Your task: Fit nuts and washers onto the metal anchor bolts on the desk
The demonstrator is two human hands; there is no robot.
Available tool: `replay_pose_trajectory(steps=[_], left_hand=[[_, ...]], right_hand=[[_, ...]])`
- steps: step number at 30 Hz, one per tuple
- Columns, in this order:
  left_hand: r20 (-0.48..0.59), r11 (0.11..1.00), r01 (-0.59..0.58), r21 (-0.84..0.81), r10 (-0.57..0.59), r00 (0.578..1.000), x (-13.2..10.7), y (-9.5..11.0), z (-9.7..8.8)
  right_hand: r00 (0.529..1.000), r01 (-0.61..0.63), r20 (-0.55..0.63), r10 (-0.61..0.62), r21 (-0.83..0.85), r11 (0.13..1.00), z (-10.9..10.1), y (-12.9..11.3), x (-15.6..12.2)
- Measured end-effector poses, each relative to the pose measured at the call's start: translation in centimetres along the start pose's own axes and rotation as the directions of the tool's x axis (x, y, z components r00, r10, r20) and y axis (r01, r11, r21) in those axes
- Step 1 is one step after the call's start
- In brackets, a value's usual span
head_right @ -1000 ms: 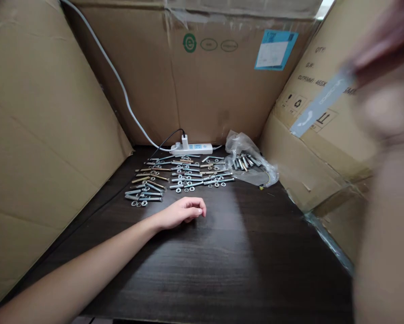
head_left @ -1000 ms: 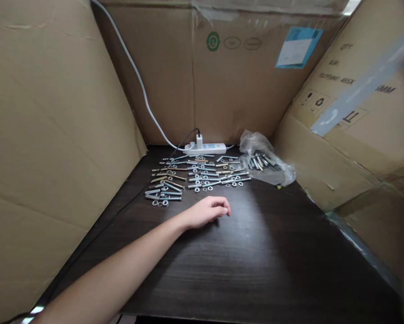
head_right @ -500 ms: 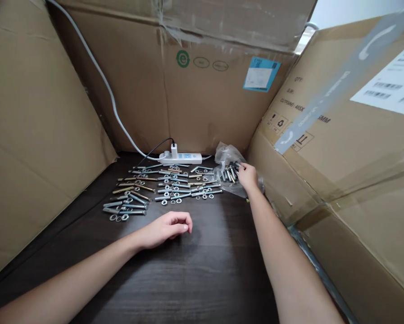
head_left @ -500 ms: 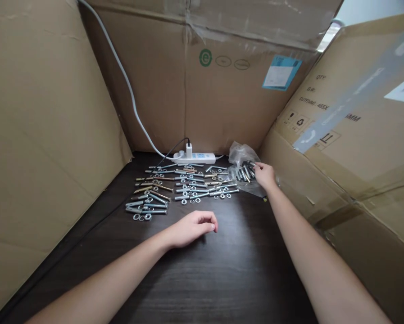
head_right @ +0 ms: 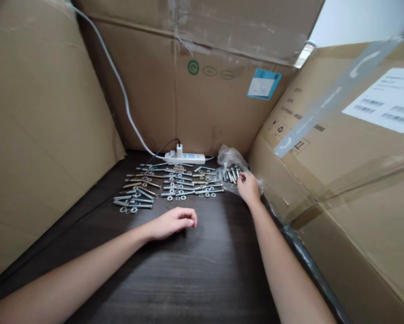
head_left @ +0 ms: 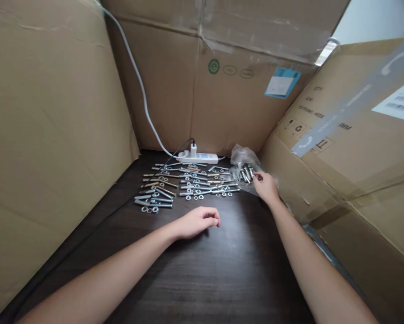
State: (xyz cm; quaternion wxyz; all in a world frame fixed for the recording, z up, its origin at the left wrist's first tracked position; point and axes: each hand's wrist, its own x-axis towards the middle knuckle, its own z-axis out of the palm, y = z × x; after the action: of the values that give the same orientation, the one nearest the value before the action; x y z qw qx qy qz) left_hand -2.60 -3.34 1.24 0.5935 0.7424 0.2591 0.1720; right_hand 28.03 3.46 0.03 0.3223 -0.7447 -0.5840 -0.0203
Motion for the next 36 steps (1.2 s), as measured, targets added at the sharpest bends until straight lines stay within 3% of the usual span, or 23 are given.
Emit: replay_pose_trajectory(steps=[5,8,11,13,16,18,21,26,36], left_hand=[[0.0,0.994,-0.035,0.107,0.035,0.999,0.0,0.0,-0.3],[-0.104,0.974,-0.044,0.222,0.069,0.992,-0.7,0.8,-1.9],[-0.238,0.886,0.083,0.455,0.032,0.971,-3.0,1.5,-4.4],[-0.348,0.767,0.173,0.618,0.07,0.935,-5.3,1.5,-6.1],[-0.447,0.632,0.289,0.72,0.103,0.889,-9.0,0.7,-7.9],[-0.5,0.544,0.368,0.754,0.114,0.858,-10.8,-0.2,-8.4],[-0.514,0.464,0.403,0.789,0.137,0.847,-12.3,-1.5,-8.5],[-0.514,0.417,0.426,0.803,0.124,0.849,-12.6,-2.6,-8.6],[-0.54,0.47,0.442,0.764,0.091,0.837,-12.8,-3.5,-8.9]], right_hand=[[0.982,0.178,0.039,-0.186,0.152,0.972,-0.5,-4.8,-5.5],[0.932,0.326,0.069,-0.355,0.267,0.907,-0.2,-8.7,-9.2],[0.868,0.429,0.132,-0.479,0.287,0.856,0.0,-11.2,-11.4],[0.84,0.455,0.172,-0.514,0.292,0.841,0.0,-11.6,-12.0],[0.842,0.435,0.198,-0.502,0.3,0.849,-0.3,-11.1,-11.8],[0.848,0.423,0.194,-0.493,0.311,0.851,-0.5,-10.8,-11.7],[0.838,0.43,0.198,-0.508,0.333,0.839,-0.8,-10.8,-11.9],[0.813,0.442,0.233,-0.534,0.35,0.826,-1.0,-11.5,-12.6],[0.8,0.44,0.262,-0.54,0.356,0.825,-1.5,-11.5,-12.7]])
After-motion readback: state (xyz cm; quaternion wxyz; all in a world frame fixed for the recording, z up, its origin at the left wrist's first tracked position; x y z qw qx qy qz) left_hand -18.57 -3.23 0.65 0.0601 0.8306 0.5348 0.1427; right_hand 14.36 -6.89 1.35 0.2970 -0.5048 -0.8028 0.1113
